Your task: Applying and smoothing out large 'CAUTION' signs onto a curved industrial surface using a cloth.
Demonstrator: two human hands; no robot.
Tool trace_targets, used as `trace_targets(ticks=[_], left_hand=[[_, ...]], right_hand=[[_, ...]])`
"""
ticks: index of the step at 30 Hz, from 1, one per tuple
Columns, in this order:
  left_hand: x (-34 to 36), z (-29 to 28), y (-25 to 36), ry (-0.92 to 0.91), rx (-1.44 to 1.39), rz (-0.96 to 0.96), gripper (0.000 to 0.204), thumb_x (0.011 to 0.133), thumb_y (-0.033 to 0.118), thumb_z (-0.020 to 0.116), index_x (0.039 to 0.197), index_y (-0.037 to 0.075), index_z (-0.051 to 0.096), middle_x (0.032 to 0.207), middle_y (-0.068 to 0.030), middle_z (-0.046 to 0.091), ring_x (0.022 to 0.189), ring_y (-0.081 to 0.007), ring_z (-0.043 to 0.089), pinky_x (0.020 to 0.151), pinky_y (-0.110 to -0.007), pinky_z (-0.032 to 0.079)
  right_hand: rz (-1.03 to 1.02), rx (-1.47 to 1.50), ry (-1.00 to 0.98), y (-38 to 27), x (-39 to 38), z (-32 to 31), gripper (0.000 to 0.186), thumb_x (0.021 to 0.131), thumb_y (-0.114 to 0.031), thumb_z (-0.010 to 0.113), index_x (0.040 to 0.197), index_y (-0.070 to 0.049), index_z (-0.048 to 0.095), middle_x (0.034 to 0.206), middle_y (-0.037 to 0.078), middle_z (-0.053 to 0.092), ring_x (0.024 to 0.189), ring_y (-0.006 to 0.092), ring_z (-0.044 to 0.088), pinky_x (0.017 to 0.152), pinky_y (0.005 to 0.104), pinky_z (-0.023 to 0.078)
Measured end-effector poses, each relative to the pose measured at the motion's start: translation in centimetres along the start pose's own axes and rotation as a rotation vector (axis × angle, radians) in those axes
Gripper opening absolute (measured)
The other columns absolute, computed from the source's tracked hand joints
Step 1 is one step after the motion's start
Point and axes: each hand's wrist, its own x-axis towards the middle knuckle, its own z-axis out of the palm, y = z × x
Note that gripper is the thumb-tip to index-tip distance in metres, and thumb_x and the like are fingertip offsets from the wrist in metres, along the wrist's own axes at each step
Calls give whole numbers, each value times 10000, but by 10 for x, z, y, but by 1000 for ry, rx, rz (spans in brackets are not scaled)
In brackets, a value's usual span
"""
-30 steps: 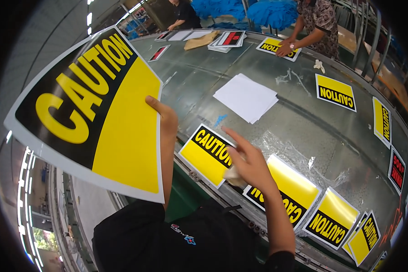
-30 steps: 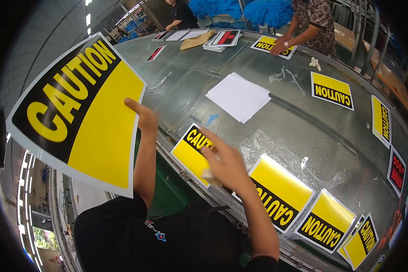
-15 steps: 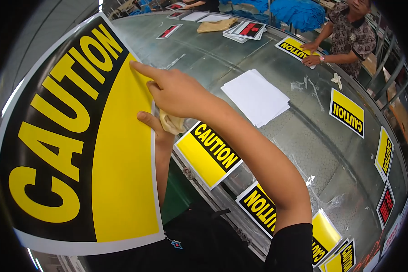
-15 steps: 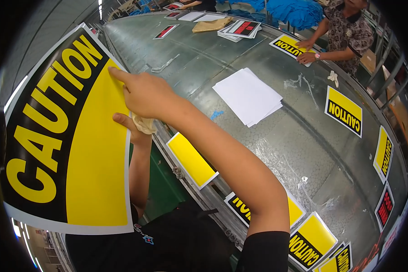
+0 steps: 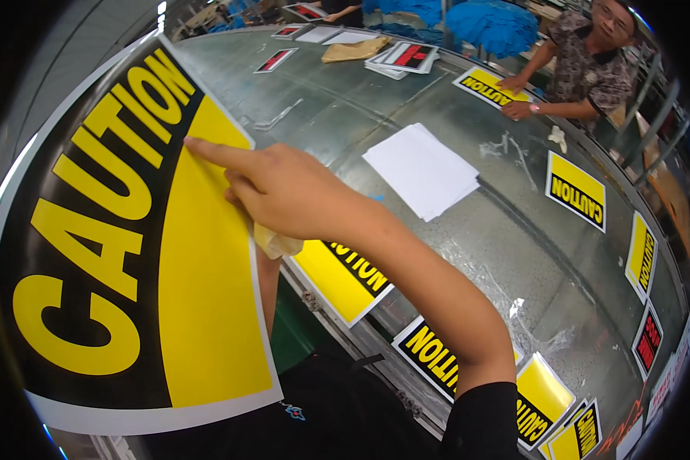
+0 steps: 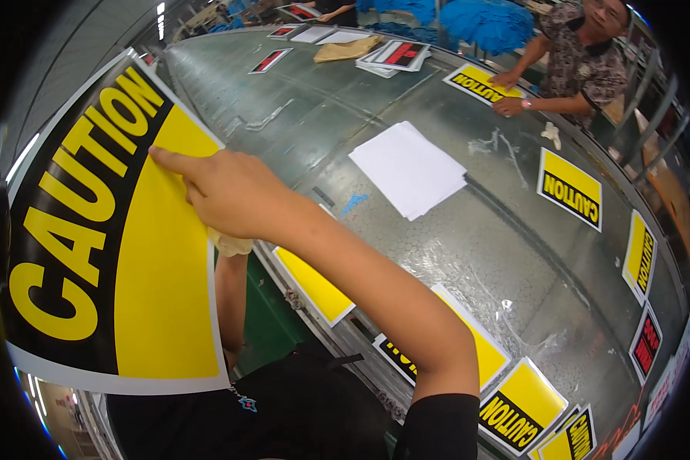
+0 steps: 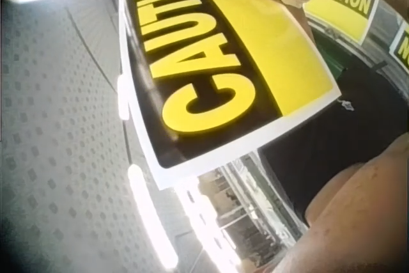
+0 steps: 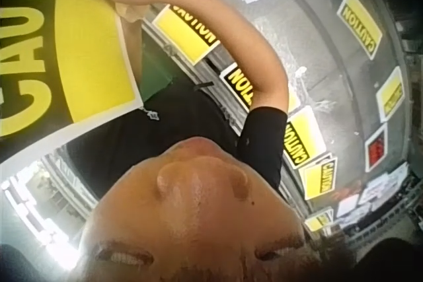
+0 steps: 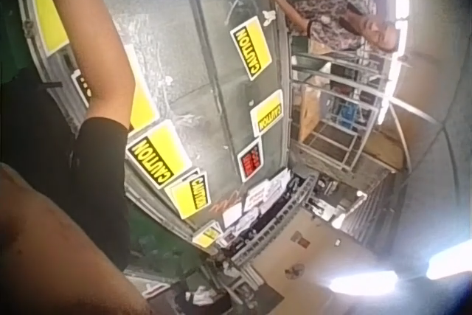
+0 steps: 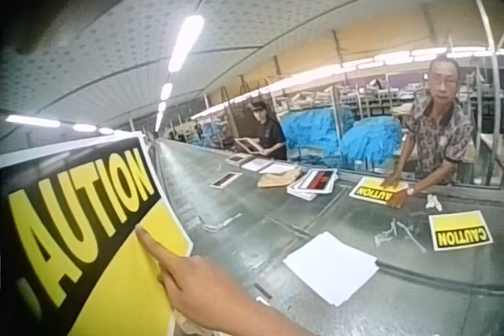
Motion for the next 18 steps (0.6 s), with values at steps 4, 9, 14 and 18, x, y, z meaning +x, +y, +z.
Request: trace_targets(ticks=[4,9,14,18], left_hand=[[-37,57,-12,-56,-144,-117,540,987,343,362,1347,-56,306,1343,-203,421,1194,-312,460,1005,-342,359],[-82,125,-1,-123,-308,-239,533,987,329,363,1348,-59,300,1343,-204,420,1194,-311,461,1003,-341,363],[-77,130,1,-108,-298,-235,527,987,315,365,1348,-63,294,1343,-205,420,1194,-310,463,1000,-340,368],[-67,119,-3,-78,-250,-214,522,987,304,366,1349,-65,289,1343,-206,419,1194,-310,465,998,-340,371]], right_hand=[[-5,29,-7,-2,-9,6,521,822,-95,455,1335,-188,453,713,229,582,637,354,582,647,436,467],[-84,58,83,-5,-13,12,488,840,-90,436,1319,-170,475,703,209,591,621,357,578,632,436,459],[-26,71,38,-10,-21,0,467,860,-97,432,1317,-175,478,701,197,593,601,333,581,620,417,461],[-49,53,11,-10,-23,-3,452,878,-107,430,1322,-180,472,688,193,592,589,330,579,620,421,463]])
